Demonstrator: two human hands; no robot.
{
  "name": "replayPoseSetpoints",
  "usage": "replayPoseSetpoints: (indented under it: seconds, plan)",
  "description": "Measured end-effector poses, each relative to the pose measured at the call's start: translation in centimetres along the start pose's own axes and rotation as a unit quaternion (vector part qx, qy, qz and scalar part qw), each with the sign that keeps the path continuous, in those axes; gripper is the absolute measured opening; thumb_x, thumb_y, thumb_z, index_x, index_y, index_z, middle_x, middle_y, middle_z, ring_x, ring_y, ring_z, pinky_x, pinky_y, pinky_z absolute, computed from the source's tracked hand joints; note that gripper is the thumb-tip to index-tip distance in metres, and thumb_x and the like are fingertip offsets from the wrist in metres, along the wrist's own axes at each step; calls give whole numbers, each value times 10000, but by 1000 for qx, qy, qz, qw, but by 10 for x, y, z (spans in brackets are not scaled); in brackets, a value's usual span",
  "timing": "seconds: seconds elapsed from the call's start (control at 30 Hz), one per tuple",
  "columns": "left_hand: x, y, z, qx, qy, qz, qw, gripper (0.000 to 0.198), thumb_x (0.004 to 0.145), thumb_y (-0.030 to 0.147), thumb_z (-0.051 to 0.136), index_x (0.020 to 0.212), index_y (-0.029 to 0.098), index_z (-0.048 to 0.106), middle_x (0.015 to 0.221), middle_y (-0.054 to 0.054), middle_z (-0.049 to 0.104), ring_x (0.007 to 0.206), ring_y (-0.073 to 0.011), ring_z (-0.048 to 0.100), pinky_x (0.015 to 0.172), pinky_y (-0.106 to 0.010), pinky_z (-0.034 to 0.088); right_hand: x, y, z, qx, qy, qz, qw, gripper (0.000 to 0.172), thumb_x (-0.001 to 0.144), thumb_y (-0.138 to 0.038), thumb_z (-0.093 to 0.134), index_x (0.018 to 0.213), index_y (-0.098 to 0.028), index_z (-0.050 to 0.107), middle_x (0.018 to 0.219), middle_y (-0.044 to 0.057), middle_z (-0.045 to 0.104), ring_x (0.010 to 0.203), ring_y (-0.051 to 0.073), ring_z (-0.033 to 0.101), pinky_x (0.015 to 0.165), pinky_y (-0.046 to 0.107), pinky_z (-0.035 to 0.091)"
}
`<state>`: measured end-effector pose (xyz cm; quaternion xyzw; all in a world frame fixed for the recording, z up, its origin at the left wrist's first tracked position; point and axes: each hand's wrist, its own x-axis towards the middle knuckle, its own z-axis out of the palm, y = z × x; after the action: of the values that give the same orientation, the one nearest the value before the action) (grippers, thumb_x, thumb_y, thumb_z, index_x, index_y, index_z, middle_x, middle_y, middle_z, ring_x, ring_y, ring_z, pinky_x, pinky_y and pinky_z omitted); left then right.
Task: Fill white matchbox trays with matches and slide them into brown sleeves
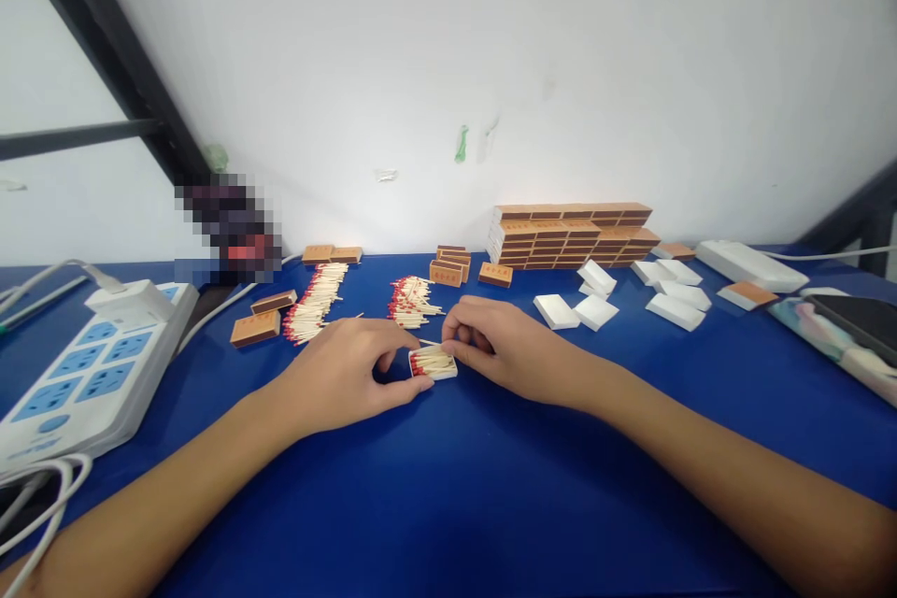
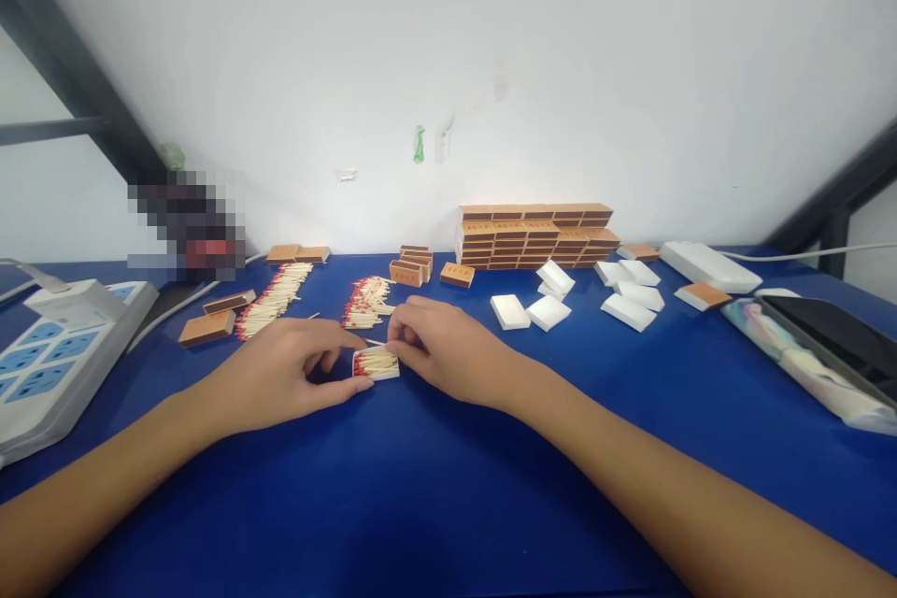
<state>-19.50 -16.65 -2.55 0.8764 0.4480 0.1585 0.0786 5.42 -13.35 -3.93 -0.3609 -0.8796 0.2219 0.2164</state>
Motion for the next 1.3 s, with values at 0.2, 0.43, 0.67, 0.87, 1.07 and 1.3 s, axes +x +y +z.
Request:
replayPoseSetpoints:
  seconds: [0.2,0.43,0.67,0.87,1.07,1.3]
  plan:
    - [0,1,1,1,4,3,1000,286,903,486,729,1057,255,796,655,23,634,604,-151,577,555,-279,357,1,-1,5,1,6,3,1000,88,992,-196,578,922,-197,631,906,21,627,792,145,552,692,282,411]
    - [0,1,1,8,-2,3,1000,289,912,480,723,1071,250,797,655,20,645,606,-154,582,553,-278,357,1,0,5,-8,-1,1,1000,91,977,-184,565,896,-203,600,887,11,608,747,138,521,655,279,378]
    - [0,2,1,2,-6,2,1000,297,923,470,718,1146,289,794,658,29,640,613,-152,579,569,-278,356,0,-2,6,7,18,-15,1000,134,991,-175,569,1042,-215,686,966,20,587,776,130,542,690,277,412]
    - [1,3,-1,-5,-19,-19,1000,291,907,483,731,1095,273,803,654,33,650,607,-148,572,559,-285,342,1,2,9,25,18,-30,999,140,985,-155,568,997,-214,694,943,16,585,783,130,549,694,272,414]
    - [2,1,-1,7,-9,-28,1000,342,885,557,751,1053,266,815,632,37,642,603,-145,563,564,-286,329,1,0,11,23,18,-25,999,121,1021,-217,572,1046,-215,691,975,25,598,763,126,540,685,272,406]
    - [2,-2,1,-1,-20,-12,1000,340,911,539,740,1073,248,807,664,34,647,613,-137,554,576,-273,336,6,-1,16,34,29,-29,999,110,1006,-225,633,1041,-219,738,923,17,594,741,122,532,680,273,407]
